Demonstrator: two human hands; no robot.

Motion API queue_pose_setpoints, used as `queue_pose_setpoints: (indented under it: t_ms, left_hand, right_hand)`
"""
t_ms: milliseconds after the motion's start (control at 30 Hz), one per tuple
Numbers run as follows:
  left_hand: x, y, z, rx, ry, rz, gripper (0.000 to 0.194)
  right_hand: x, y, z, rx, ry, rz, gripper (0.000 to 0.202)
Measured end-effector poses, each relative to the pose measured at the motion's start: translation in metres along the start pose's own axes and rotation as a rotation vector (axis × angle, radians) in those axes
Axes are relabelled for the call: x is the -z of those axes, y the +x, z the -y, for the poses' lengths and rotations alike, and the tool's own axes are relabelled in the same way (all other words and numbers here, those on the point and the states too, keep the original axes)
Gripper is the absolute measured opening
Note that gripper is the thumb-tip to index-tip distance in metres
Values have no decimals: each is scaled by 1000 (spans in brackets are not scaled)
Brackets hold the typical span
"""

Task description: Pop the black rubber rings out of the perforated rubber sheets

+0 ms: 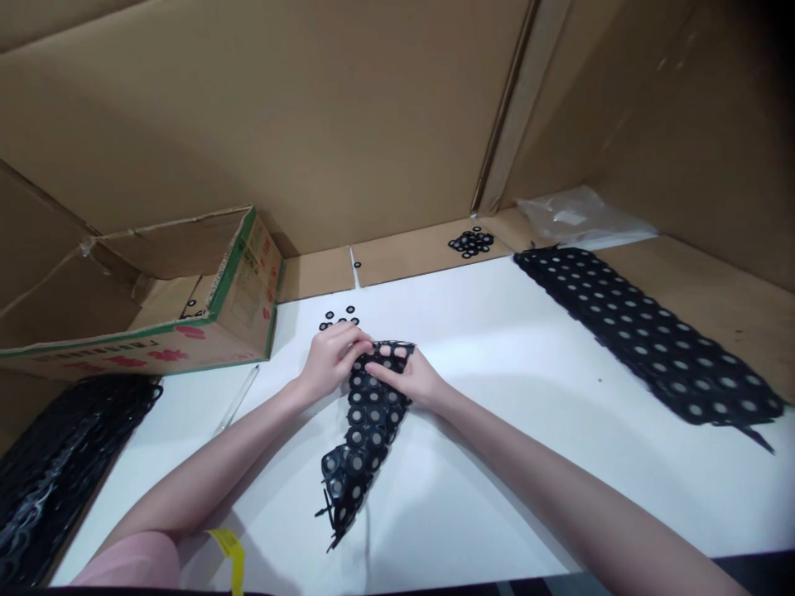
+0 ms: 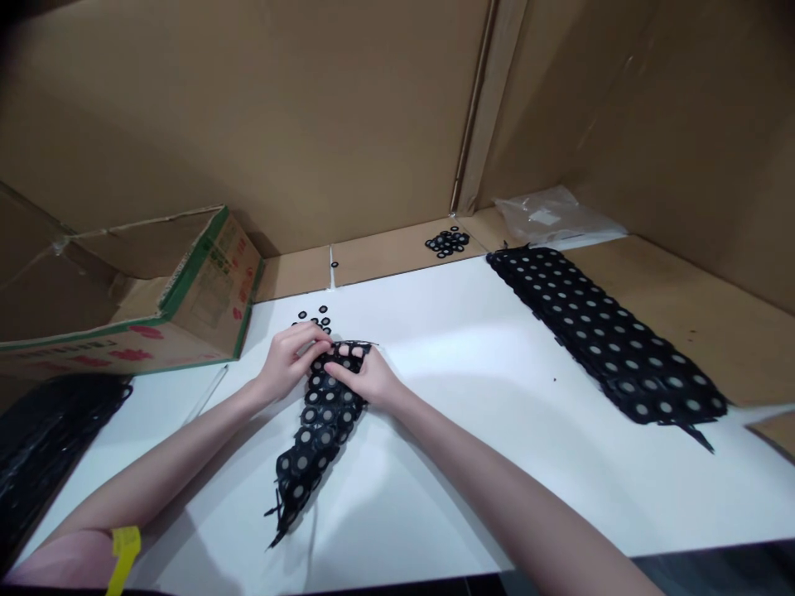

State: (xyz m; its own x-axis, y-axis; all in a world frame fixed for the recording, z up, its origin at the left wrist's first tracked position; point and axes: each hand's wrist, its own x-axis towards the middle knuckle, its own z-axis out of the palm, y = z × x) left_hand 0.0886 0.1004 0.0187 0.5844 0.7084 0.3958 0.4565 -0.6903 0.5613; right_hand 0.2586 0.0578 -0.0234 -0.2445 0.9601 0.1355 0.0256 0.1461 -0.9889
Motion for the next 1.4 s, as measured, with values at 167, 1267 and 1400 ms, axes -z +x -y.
queue_pose_setpoints:
  t_ms: [167, 1267, 1400]
  left_hand:
    - [2, -4, 3, -61, -42, 42, 22]
    - [5, 30, 62, 366, -314, -357, 19]
    - [11, 23, 57, 203, -4, -184, 15]
  right_hand:
    - [1, 1, -2, -17, 19, -16, 23]
    - [1, -1, 2, -101, 33, 16, 34]
    - [5, 1, 2, -127, 33, 13, 44]
